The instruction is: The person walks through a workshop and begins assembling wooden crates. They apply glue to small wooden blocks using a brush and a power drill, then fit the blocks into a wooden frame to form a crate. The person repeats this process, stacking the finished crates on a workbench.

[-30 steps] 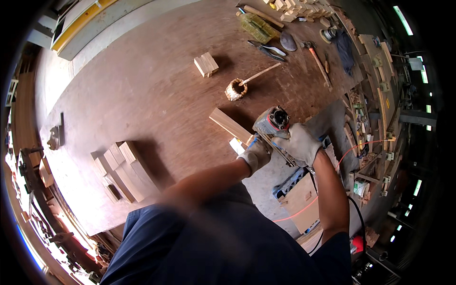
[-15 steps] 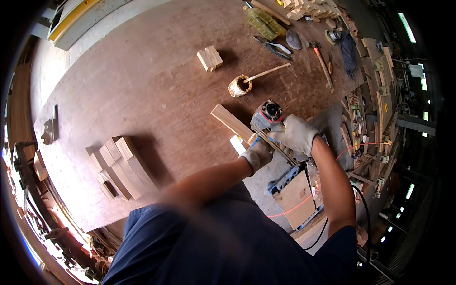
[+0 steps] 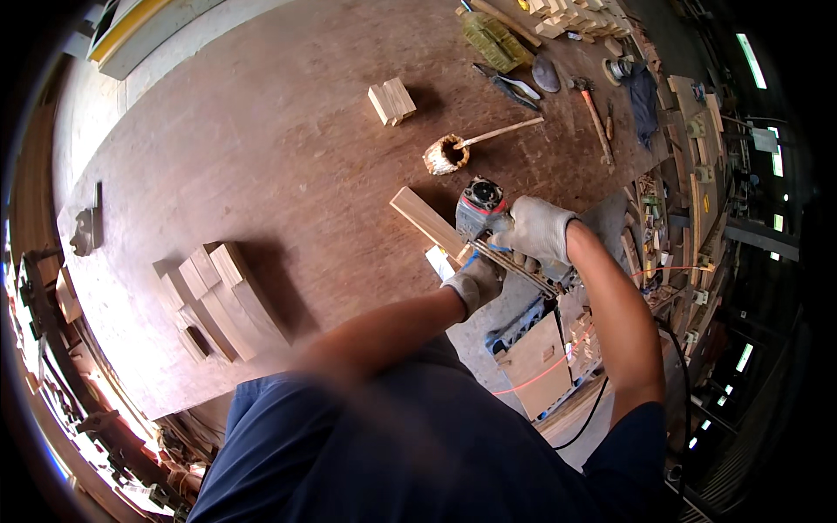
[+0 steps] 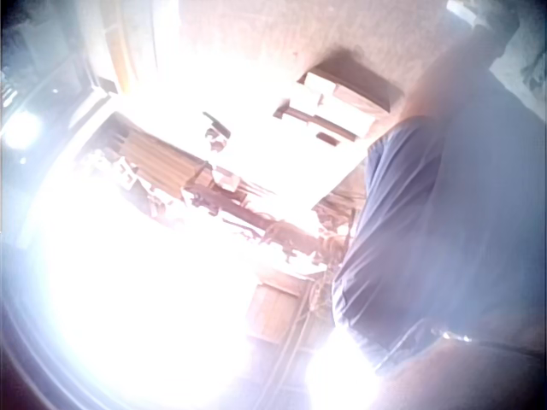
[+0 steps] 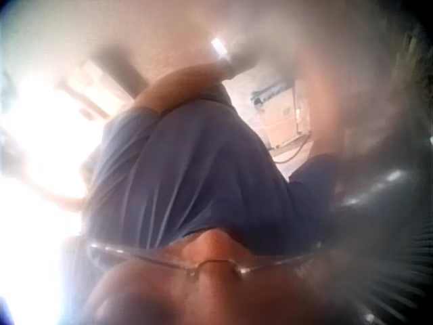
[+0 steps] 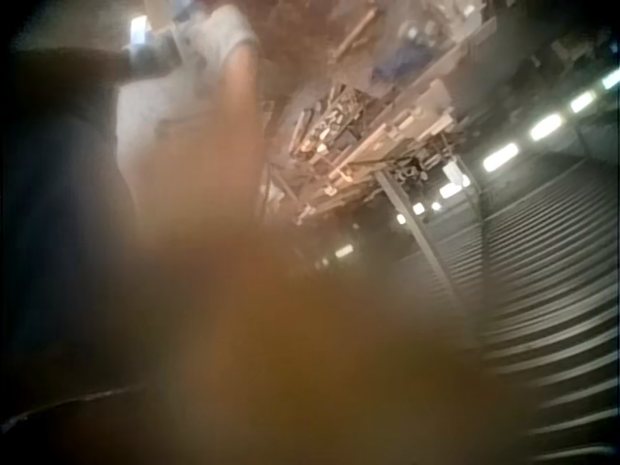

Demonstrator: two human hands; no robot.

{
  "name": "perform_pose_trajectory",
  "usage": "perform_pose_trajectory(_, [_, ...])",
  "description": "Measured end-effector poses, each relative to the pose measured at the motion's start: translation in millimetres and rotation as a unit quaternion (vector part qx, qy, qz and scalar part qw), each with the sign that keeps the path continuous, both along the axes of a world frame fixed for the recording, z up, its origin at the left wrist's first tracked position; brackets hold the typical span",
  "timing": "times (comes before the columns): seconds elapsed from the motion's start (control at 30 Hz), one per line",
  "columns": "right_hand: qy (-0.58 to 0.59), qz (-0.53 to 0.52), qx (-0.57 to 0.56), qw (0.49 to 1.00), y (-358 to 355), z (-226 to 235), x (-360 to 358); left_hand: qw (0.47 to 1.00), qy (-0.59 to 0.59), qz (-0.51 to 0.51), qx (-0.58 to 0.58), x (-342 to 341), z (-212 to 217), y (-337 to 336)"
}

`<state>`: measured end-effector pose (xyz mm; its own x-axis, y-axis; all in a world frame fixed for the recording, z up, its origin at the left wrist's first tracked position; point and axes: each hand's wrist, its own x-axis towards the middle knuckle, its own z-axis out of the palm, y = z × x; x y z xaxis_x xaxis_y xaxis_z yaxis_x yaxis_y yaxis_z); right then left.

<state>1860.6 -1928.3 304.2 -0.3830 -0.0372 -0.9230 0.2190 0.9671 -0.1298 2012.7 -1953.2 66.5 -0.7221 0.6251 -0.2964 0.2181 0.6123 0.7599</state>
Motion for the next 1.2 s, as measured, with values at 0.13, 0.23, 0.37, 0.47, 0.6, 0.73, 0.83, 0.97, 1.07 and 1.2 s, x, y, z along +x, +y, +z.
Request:
perform_pose_trajectory(0.13, [-0.029,0.003,0.012,1.000,-14.2,7.0,-5.9,0.955,0.171,-0.160,-0.180,-5.1,3.3,-0.6])
perform_pose_trajectory(0.23, [-0.047,0.013,0.034,0.998,-23.9,9.0,-12.2,0.909,0.267,-0.206,-0.246,-1.5,-6.4,3.4])
perform_pose_trajectory(0.37, [-0.064,-0.002,0.042,0.997,-25.9,7.8,-14.3,0.960,0.245,-0.044,-0.131,12.4,-22.1,9.2])
perform_pose_trajectory(0.47, [-0.069,0.005,0.028,0.997,-22.2,-9.5,-14.7,0.977,0.193,0.017,-0.089,11.8,-47.6,26.2])
perform_pose_trajectory(0.6, [-0.062,0.022,0.029,0.997,-20.0,-9.6,-14.7,0.997,0.001,0.062,0.038,2.6,-21.7,15.4])
perform_pose_trajectory(0.73, [-0.062,0.056,0.043,0.996,-26.5,-1.6,-17.2,0.995,0.060,-0.026,-0.080,-6.5,13.1,0.8])
perform_pose_trajectory(0.83, [-0.059,0.100,0.043,0.992,-29.3,-3.9,-19.9,0.994,0.089,-0.020,-0.061,-3.7,2.8,0.6])
perform_pose_trajectory(0.97, [-0.070,0.116,0.052,0.989,-33.3,-3.5,-22.7,0.986,0.144,-0.057,-0.069,0.5,-3.7,1.4])
perform_pose_trajectory(1.07, [-0.074,0.080,0.035,0.993,-25.4,-10.9,-22.6,0.995,0.102,-0.016,-0.006,1.3,-9.5,1.3])
perform_pose_trajectory(1.2, [-0.074,0.088,0.043,0.992,-27.8,-8.8,-24.2,0.998,0.062,-0.003,0.012,1.2,-9.9,2.7])
